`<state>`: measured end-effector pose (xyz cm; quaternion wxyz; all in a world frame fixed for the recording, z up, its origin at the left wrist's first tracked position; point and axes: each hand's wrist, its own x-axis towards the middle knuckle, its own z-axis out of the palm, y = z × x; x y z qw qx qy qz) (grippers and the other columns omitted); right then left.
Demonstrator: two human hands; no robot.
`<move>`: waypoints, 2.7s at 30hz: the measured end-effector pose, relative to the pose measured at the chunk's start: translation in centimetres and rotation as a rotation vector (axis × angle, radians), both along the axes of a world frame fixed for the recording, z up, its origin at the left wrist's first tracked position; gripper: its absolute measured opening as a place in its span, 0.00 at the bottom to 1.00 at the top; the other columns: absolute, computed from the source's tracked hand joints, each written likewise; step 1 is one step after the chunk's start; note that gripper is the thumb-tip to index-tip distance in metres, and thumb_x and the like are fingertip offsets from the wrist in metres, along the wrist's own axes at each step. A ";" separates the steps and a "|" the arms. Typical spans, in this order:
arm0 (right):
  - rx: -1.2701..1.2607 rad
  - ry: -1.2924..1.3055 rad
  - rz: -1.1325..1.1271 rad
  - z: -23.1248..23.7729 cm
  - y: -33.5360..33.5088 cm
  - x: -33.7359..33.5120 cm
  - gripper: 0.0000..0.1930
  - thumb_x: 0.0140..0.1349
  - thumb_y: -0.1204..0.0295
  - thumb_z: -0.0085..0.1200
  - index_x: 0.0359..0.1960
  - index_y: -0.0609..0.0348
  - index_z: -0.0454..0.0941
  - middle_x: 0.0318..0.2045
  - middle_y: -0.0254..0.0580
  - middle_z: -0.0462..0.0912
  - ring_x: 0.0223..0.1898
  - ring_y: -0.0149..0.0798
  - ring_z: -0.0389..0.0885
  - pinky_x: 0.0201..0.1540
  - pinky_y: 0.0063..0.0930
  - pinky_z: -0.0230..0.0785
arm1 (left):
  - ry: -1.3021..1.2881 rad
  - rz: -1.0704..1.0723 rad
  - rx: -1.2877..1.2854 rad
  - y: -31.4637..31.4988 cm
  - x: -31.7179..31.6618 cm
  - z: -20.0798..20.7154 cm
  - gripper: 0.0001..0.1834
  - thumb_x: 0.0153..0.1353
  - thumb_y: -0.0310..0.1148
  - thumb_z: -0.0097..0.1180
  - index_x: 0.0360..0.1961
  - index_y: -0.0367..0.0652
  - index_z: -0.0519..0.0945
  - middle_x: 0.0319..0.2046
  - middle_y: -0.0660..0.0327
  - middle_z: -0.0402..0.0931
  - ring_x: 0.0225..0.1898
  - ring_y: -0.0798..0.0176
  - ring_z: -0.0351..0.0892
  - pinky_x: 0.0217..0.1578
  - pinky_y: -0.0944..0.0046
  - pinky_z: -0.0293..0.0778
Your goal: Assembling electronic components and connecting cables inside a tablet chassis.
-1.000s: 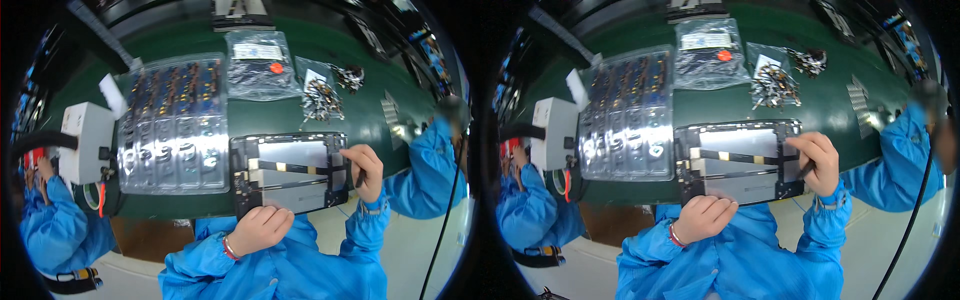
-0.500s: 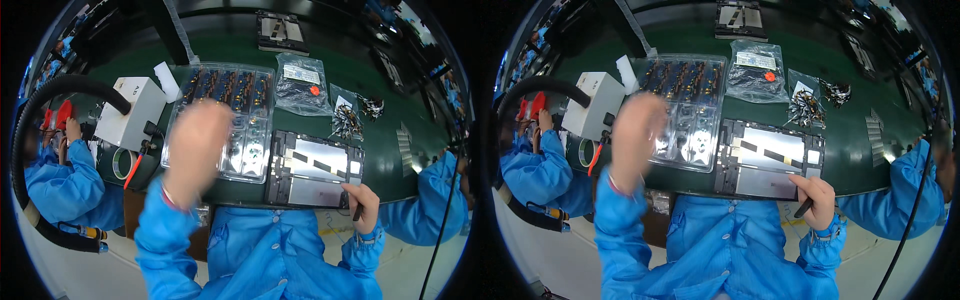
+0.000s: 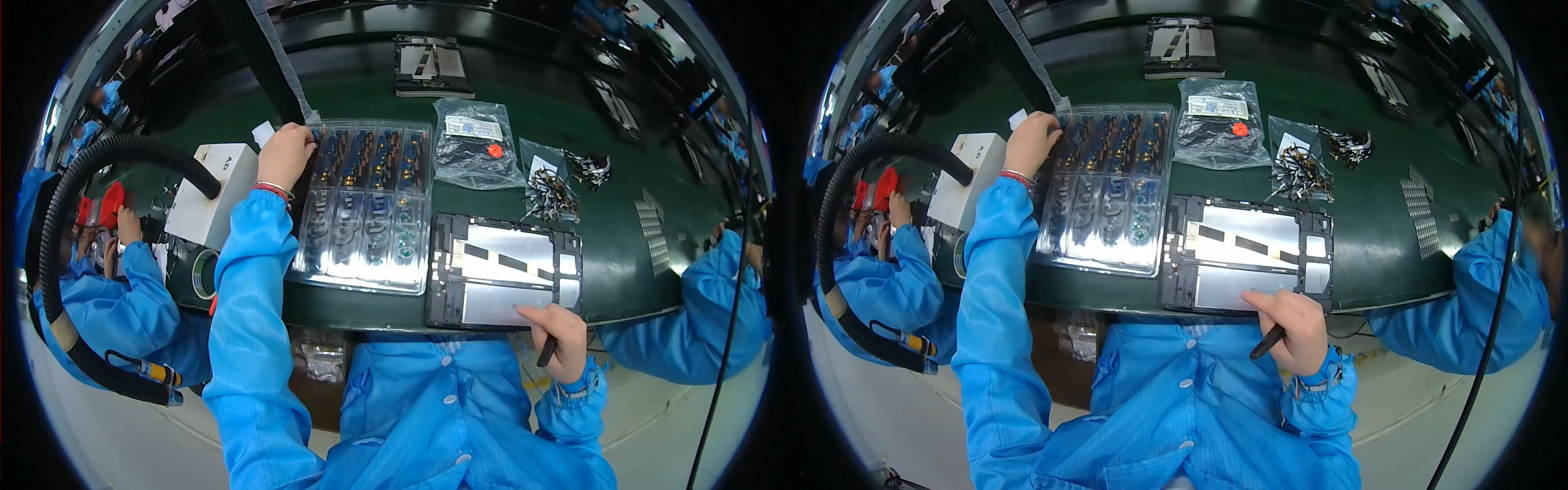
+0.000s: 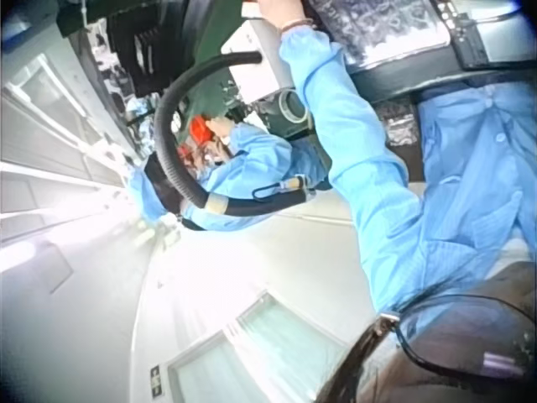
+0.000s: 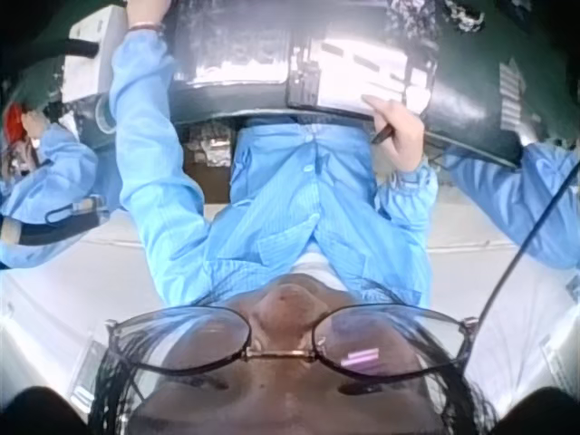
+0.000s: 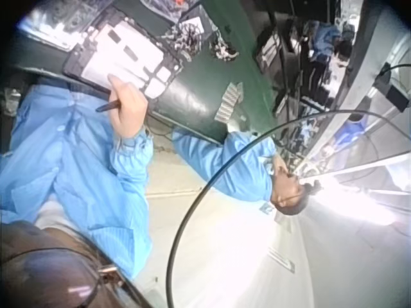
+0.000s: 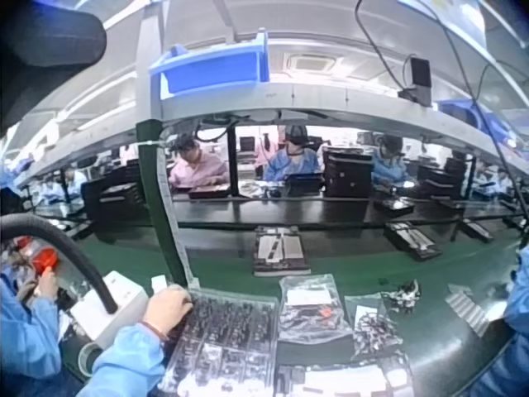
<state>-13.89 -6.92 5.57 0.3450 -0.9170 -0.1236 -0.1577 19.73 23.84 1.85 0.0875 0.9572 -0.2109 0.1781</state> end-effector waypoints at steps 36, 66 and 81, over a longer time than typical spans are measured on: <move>0.599 0.135 -0.077 -0.6 6.2 1.7 0.10 0.51 0.79 0.59 0.36 0.64 0.79 0.24 0.45 0.80 0.22 0.35 0.78 0.23 0.26 0.67 | 0.099 -0.713 -0.544 -9.2 -24.3 4.7 0.11 0.45 0.24 0.62 0.33 0.37 0.80 0.34 0.56 0.79 0.31 0.57 0.79 0.29 0.64 0.75; 0.809 0.386 -0.055 -2.5 4.4 1.6 0.10 0.55 0.82 0.55 0.40 0.65 0.79 0.27 0.43 0.83 0.29 0.26 0.81 0.28 0.17 0.72 | 0.062 0.433 -0.200 8.1 -32.6 -1.6 0.06 0.50 0.17 0.55 0.31 0.36 0.78 0.31 0.55 0.77 0.32 0.57 0.77 0.32 0.65 0.73; 0.991 0.528 0.135 -2.5 5.5 1.5 0.05 0.53 0.84 0.54 0.32 0.68 0.77 0.30 0.44 0.81 0.34 0.33 0.83 0.33 0.22 0.75 | 0.429 -0.257 -1.055 -8.2 -26.2 3.6 0.21 0.46 0.17 0.62 0.45 0.35 0.77 0.37 0.54 0.80 0.34 0.61 0.82 0.27 0.68 0.77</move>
